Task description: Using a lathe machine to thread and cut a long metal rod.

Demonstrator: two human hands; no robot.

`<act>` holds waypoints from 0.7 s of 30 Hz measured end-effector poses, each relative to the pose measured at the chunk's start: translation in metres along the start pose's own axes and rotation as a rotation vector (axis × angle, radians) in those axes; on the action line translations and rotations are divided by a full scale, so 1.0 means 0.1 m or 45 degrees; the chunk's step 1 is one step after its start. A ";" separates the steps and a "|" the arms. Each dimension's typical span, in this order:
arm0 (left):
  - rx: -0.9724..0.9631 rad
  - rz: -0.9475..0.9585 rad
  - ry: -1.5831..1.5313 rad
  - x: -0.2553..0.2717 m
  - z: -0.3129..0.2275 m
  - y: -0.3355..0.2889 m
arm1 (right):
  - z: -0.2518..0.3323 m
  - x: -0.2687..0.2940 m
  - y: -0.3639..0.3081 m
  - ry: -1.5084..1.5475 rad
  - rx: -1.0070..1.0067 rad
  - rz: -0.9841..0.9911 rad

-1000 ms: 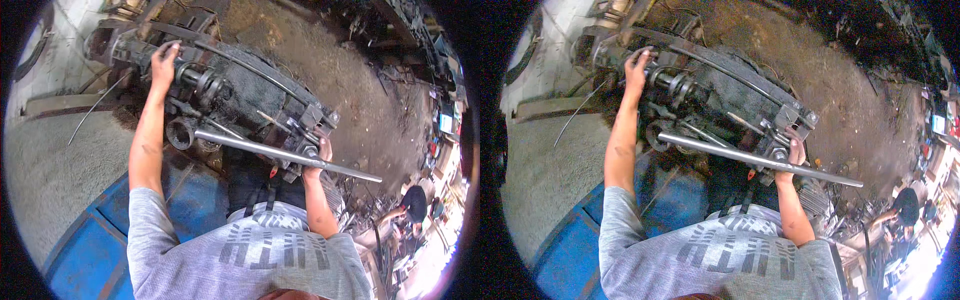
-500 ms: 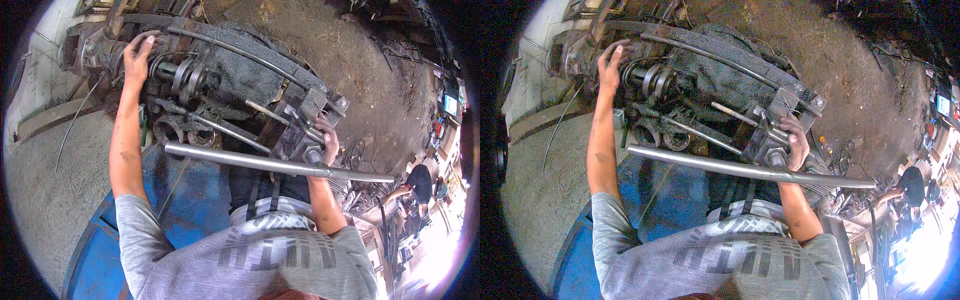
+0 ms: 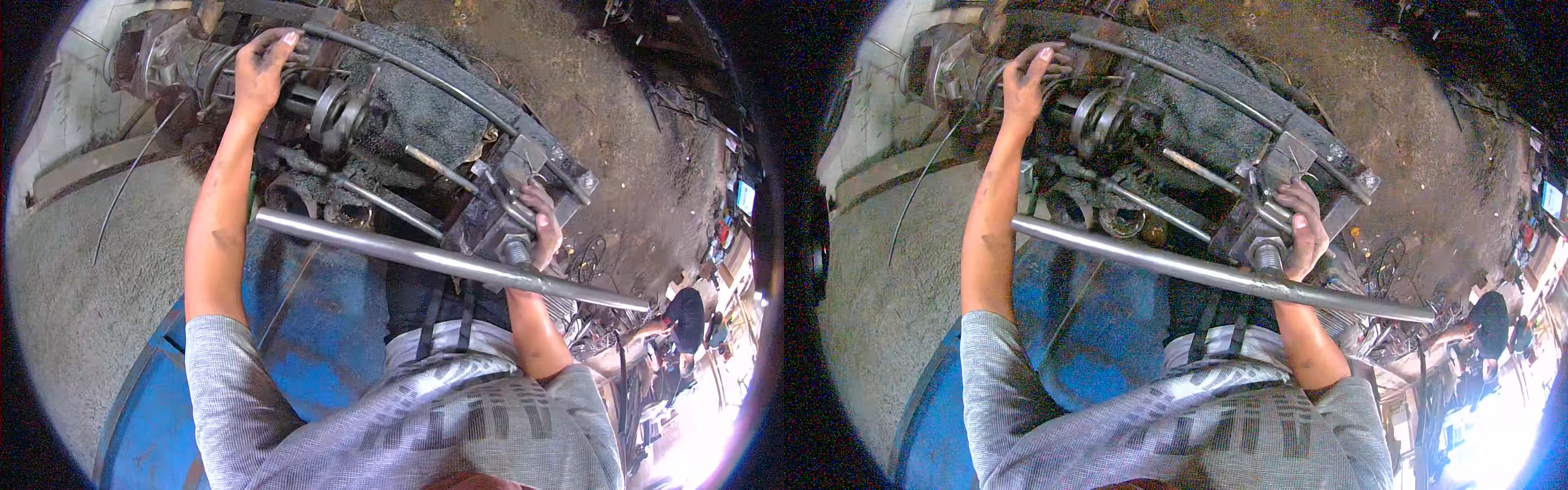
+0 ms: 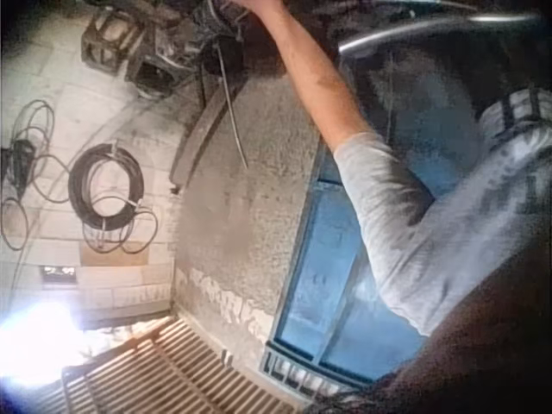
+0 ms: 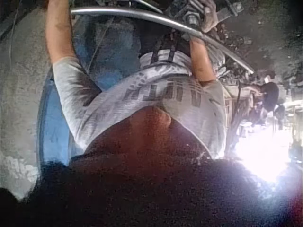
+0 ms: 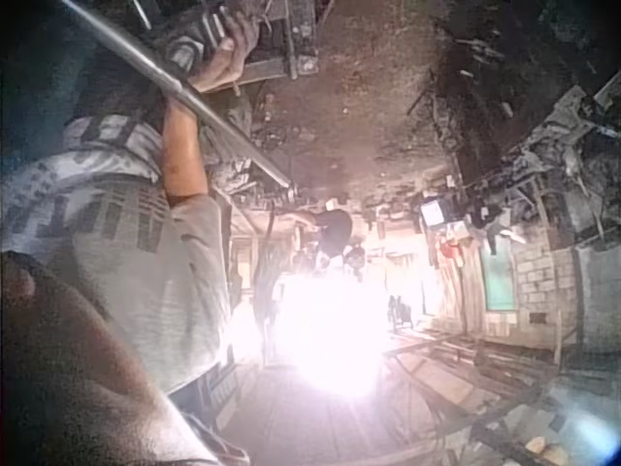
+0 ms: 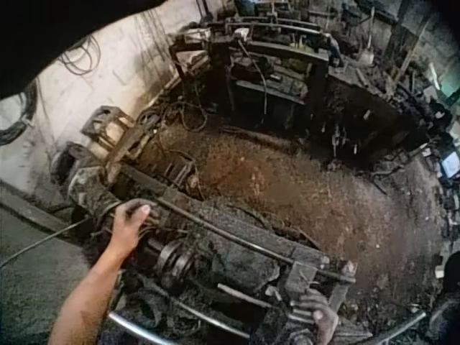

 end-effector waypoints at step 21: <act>0.015 -0.018 0.041 0.01 0.05 -0.01 | -0.04 -0.39 0.20 0.045 0.064 0.006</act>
Point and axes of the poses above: each hand's wrist, its own y-axis towards the middle knuckle, its own x-axis out of the back of the hand, z = x × y, the point moved 8 cm from there along y, towards the middle knuckle, and after that the axes turned 13 degrees about z, right-handed, at the moved point
